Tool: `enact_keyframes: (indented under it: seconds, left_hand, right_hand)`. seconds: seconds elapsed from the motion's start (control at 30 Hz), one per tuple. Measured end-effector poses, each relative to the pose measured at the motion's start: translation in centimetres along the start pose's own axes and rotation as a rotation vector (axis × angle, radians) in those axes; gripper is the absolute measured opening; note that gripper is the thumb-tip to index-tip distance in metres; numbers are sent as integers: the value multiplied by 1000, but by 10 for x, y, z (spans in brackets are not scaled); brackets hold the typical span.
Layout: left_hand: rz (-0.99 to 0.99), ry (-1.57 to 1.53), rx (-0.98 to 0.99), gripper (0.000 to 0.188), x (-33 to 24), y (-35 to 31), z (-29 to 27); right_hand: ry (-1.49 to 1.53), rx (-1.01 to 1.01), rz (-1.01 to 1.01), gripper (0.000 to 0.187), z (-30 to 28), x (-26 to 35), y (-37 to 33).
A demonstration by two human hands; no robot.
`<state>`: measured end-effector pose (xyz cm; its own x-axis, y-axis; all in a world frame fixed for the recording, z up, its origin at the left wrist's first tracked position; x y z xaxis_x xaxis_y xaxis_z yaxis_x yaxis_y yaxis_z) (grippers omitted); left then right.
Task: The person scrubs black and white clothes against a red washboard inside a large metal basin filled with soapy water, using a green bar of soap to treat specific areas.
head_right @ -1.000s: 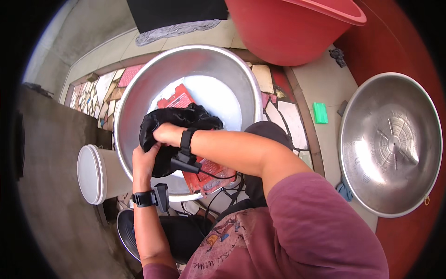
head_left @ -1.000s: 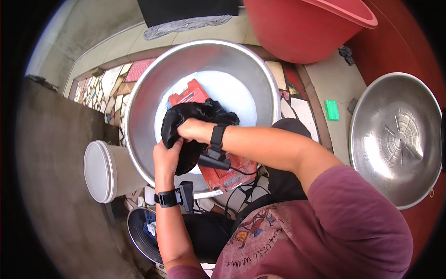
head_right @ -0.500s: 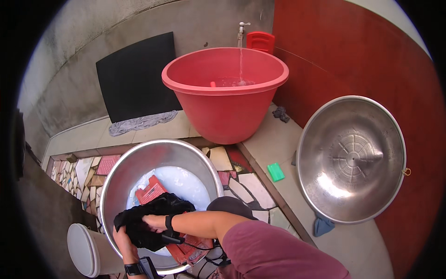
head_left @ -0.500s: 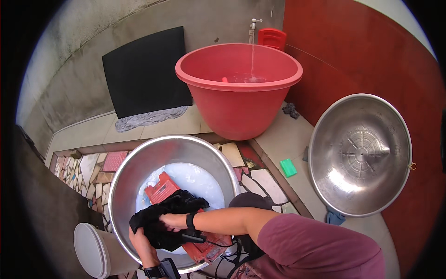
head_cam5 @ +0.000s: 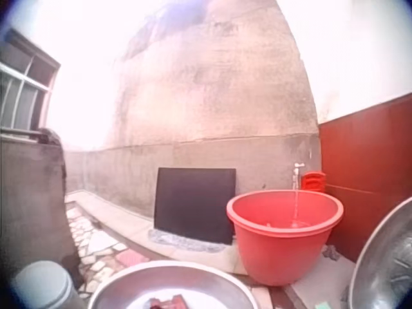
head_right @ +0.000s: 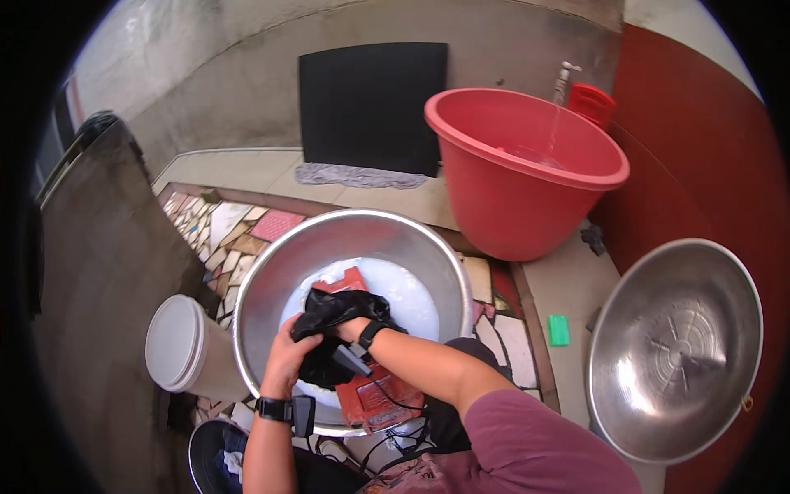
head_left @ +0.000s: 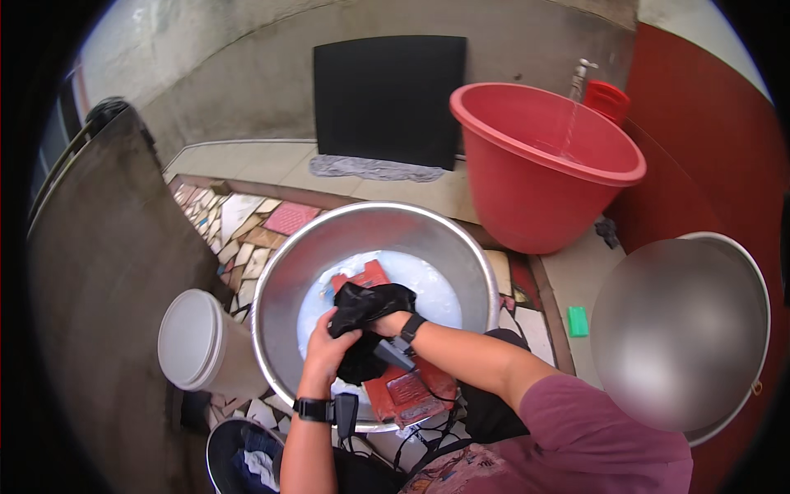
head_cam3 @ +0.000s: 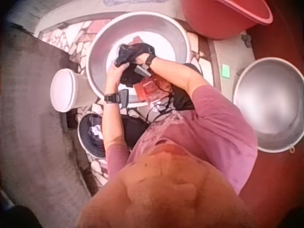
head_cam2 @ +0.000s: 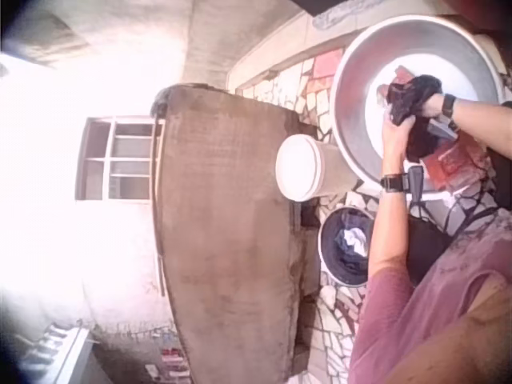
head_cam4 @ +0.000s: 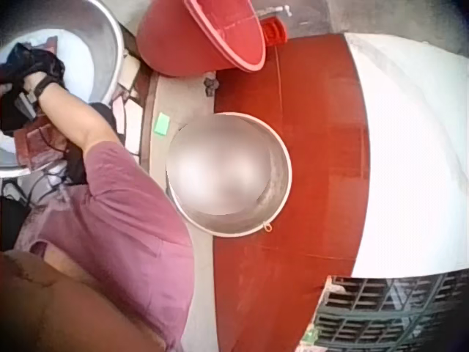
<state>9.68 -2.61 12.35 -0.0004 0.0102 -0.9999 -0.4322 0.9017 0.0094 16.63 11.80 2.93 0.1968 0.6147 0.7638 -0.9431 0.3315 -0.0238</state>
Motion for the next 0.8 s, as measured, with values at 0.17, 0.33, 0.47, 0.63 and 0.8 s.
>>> enact_keyframes:
  seconds: [0.17, 0.33, 0.47, 0.63, 0.8]
  left_hand:
    - [178, 481, 59, 66, 38, 15, 2]
    - [498, 793, -177, 21, 43, 15, -1]
    - [258, 341, -244, 17, 9, 7, 14]
    - [193, 31, -233, 21, 13, -1, 20]
    - [220, 207, -7, 26, 7, 11, 40]
  right_hand:
    - [96, 115, -87, 37, -5, -16, -7]
    - [-24, 16, -238, 32, 31, 2, -28]
    - [-1031, -251, -402, 23, 29, 7, -40]
    - [-1153, -448, 155, 38, 15, -21, -22]
    - [-1083, -118, -328, 21, -137, -40, 8]
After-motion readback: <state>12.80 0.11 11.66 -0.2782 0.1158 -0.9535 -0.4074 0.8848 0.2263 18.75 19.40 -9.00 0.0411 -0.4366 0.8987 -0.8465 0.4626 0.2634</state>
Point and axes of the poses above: each hand's wrist, its own y-axis towards the middle knuckle, its own z-axis out of the palm, x = y × z, the point moved 1 cm from there along y, towards the middle knuckle, and after that the axes turned 7 degrees about z, right-handed, at the moved point
